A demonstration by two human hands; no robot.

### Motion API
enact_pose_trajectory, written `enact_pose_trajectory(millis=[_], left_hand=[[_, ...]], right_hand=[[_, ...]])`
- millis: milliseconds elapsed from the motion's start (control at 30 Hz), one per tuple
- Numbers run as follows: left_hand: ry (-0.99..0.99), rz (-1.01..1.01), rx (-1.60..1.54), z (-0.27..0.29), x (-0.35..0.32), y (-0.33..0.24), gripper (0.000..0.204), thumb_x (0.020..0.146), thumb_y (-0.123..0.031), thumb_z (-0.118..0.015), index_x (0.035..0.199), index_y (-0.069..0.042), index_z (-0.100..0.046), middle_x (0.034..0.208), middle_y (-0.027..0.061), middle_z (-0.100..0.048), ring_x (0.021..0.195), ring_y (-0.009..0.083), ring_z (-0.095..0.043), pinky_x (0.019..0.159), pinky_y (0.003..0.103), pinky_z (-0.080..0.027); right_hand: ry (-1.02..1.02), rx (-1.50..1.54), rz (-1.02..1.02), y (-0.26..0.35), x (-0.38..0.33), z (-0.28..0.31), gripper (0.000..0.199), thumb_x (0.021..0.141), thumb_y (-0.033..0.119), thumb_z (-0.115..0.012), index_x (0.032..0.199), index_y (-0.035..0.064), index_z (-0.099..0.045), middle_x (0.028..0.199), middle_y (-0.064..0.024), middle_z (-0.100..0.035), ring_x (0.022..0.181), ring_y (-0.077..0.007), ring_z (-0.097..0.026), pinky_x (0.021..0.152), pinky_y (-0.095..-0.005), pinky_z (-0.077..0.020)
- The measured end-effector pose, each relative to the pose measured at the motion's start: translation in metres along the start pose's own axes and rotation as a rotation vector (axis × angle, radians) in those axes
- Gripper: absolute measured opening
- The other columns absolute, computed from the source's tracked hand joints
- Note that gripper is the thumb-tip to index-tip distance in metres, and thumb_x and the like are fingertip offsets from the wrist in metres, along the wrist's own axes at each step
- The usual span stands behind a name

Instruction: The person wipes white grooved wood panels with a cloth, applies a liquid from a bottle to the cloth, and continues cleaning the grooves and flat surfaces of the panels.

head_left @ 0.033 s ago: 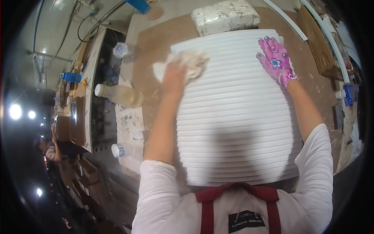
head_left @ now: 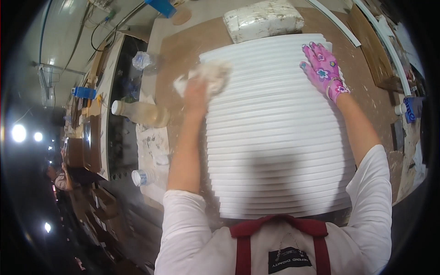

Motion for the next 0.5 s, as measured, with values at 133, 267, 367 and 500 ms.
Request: enact_pose_trajectory(millis=[133,267,367,500], left_hand=[[-0.121,0.283,-0.064,0.057,0.013,0.050,0.041,0.098,-0.029,-0.043,0.119,0.003,-0.056,0.110,0.0252,-0.063,0.102,0.0378,-0.060,0.089,0.043,-0.045],[-0.143,-0.121,-0.011,0.022,0.045,-0.011,0.040,0.096,-0.031,-0.049,0.121,-0.001,-0.057,0.116,0.0227,-0.058,0.108,0.0380,-0.054,0.093,0.044,-0.042],[0.138,-0.287,0.207,-0.031,0.030,-0.075,0.034,0.090,-0.029,-0.057,0.115,-0.006,-0.060,0.111,0.0181,-0.056,0.105,0.0371,-0.052,0.091,0.045,-0.043],[0.019,-0.486,0.381,-0.002,0.028,-0.036,0.031,0.087,-0.023,-0.060,0.114,-0.007,-0.061,0.109,0.0179,-0.057,0.102,0.0375,-0.053,0.086,0.045,-0.045]], right_hand=[[-0.041,0.014,0.005,-0.001,0.000,-0.001,0.058,0.096,0.046,-0.038,0.144,0.0141,-0.036,0.149,-0.0129,-0.034,0.139,-0.0311,-0.029,0.114,-0.0422,-0.0196],[-0.048,0.026,0.032,0.005,0.000,0.001,0.058,0.096,0.046,-0.040,0.143,0.0139,-0.037,0.149,-0.0139,-0.034,0.138,-0.0317,-0.029,0.114,-0.0426,-0.0203],[-0.051,0.050,0.036,-0.001,0.000,0.003,0.057,0.096,0.045,-0.041,0.143,0.0139,-0.037,0.148,-0.0146,-0.035,0.138,-0.0317,-0.029,0.114,-0.0426,-0.0196],[-0.012,0.073,0.009,-0.005,-0.002,-0.001,0.058,0.096,0.046,-0.040,0.144,0.0143,-0.036,0.150,-0.0144,-0.031,0.140,-0.0312,-0.026,0.115,-0.0422,-0.0167]])
Point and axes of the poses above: each hand's wrist, its own x-axis towards the middle knuckle, its own z-axis out of the back of the hand, y = z × x, the point moved 10 cm from there along x, towards the middle knuckle
